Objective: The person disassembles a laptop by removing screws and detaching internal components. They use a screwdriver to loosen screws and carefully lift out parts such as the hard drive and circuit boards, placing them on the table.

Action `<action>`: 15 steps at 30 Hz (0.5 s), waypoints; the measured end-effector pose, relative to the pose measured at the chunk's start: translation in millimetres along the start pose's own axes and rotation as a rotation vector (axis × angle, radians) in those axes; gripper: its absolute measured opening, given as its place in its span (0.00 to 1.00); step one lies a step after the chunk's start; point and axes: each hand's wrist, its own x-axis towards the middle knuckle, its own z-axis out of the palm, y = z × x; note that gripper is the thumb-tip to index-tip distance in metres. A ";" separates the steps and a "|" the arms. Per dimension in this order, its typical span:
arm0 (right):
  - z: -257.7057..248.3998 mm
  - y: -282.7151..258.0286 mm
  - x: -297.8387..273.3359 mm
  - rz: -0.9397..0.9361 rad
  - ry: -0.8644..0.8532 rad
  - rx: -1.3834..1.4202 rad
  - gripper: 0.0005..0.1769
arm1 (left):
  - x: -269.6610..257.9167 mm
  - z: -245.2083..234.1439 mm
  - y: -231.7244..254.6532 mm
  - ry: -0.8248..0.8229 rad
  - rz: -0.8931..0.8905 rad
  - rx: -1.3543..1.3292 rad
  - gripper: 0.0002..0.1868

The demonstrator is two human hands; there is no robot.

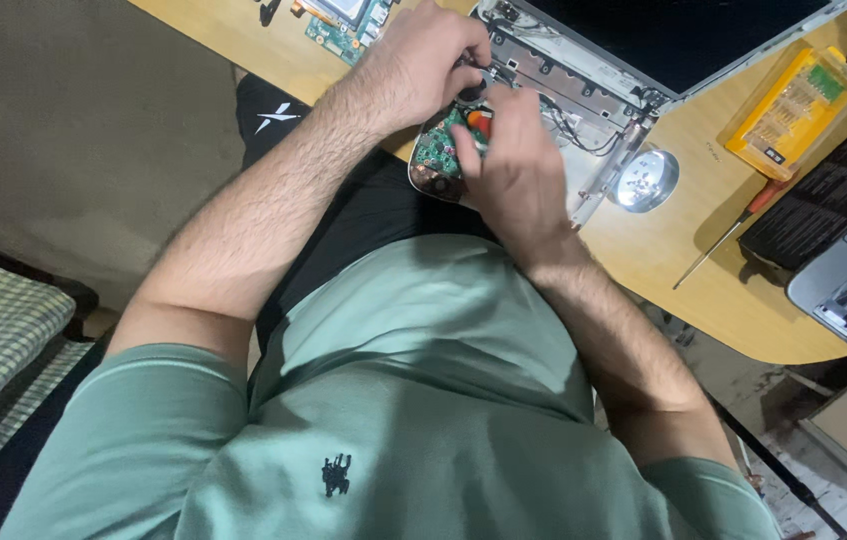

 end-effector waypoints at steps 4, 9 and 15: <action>-1.8 5.9 -1.2 -0.040 0.028 -0.098 0.24 | 1.8 0.3 -2.5 0.022 0.034 -0.008 0.05; -13.6 -6.6 6.0 -0.080 -0.001 0.369 0.15 | 3.3 7.7 -9.5 0.009 0.025 0.018 0.06; -3.9 3.0 0.5 -0.172 0.044 -0.263 0.15 | -1.5 3.1 -5.6 0.042 0.040 0.005 0.06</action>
